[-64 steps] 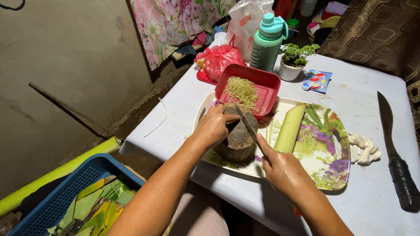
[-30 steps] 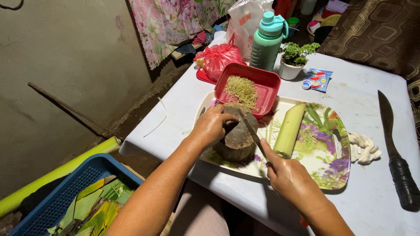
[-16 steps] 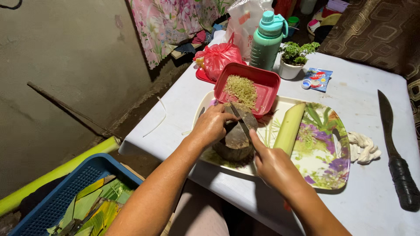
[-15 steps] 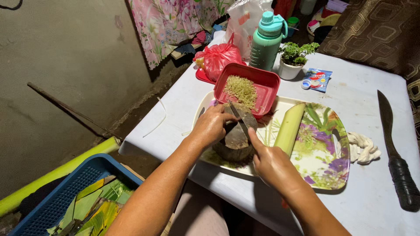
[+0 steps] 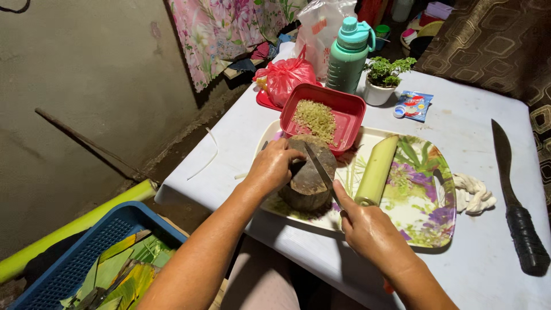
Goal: The person grates a green vegetable on a wooden grater, collecting the grated material in a red container. They repeatedly scrape the grater with a knife to transfer the grated pieces into the container.
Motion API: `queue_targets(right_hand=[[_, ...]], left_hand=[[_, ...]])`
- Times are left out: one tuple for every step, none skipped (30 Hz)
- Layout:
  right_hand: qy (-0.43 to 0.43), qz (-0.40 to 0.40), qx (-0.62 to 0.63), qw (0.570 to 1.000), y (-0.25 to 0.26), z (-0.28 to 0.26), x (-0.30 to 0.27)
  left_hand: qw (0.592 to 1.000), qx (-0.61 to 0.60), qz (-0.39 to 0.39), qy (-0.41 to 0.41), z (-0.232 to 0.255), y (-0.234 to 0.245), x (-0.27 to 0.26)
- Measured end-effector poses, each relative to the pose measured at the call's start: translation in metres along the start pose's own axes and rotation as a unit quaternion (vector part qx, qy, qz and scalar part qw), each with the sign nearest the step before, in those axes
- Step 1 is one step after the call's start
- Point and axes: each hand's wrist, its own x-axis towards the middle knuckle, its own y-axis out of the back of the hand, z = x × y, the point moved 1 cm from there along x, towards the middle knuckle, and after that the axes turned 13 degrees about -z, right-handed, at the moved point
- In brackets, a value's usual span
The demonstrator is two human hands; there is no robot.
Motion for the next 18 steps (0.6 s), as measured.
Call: queue_targets(right_hand=[[0.011, 0.003, 0.006, 1.0, -0.001, -0.001, 0.0], [0.021, 0.006, 0.012, 1.0, -0.002, -0.002, -0.001], [0.032, 0.008, 0.019, 0.999, -0.003, -0.003, -0.001], [0.025, 0.005, 0.009, 1.0, -0.004, -0.004, -0.001], [0.018, 0.003, 0.0, 1.0, -0.005, -0.004, 0.0], [0.011, 0.001, -0.009, 1.0, -0.005, -0.004, 0.001], [0.025, 0.005, 0.003, 1.0, -0.004, -0.004, 0.002], [0.039, 0.009, 0.014, 0.999, -0.003, -0.005, 0.005], [0.054, 0.011, 0.025, 0.998, -0.003, -0.006, 0.007], [0.039, 0.001, 0.017, 0.999, -0.003, -0.006, 0.011], [0.023, -0.01, 0.008, 1.0, -0.003, -0.008, 0.018], [0.007, -0.021, -0.001, 1.0, -0.003, -0.009, 0.023], [0.022, -0.012, 0.006, 1.0, -0.003, -0.012, 0.028], [0.038, -0.003, 0.012, 0.999, -0.004, -0.014, 0.033], [0.054, 0.007, 0.019, 0.998, -0.003, -0.015, 0.036], [0.058, 0.014, 0.012, 0.998, -0.004, -0.016, 0.038], [0.063, 0.022, 0.006, 0.998, -0.004, -0.016, 0.04], [0.068, 0.029, -0.001, 0.997, -0.005, -0.016, 0.04]], left_hand=[[1.0, -0.001, -0.006, 0.004, 0.001, -0.001, 0.001], [1.0, -0.002, -0.013, 0.007, 0.001, -0.001, 0.002], [1.0, -0.003, -0.019, 0.011, 0.001, -0.002, 0.002], [1.0, -0.007, -0.015, 0.008, 0.001, -0.002, 0.002], [1.0, -0.011, -0.011, 0.005, 0.001, -0.002, 0.002], [1.0, -0.014, -0.006, 0.001, 0.001, -0.003, 0.002], [1.0, -0.015, -0.003, -0.003, 0.001, -0.002, 0.003], [1.0, -0.016, 0.001, -0.008, 0.001, -0.002, 0.005], [1.0, -0.017, 0.004, -0.01, 0.001, -0.002, 0.005], [1.0, -0.014, -0.002, -0.005, 0.001, -0.002, 0.005], [1.0, -0.012, -0.008, 0.0, 0.001, -0.002, 0.005], [1.0, -0.01, -0.014, 0.005, 0.002, -0.002, 0.004], [1.0, -0.015, -0.011, 0.0, 0.002, -0.001, 0.003], [1.0, -0.02, -0.008, -0.006, 0.004, 0.0, 0.002], [1.0, -0.025, -0.004, -0.012, 0.005, 0.001, 0.001], [1.0, -0.017, -0.007, -0.011, 0.005, 0.002, 0.0], [1.0, -0.01, -0.01, -0.011, 0.005, 0.003, -0.002], [1.0, -0.003, -0.012, -0.01, 0.005, 0.003, -0.004]])
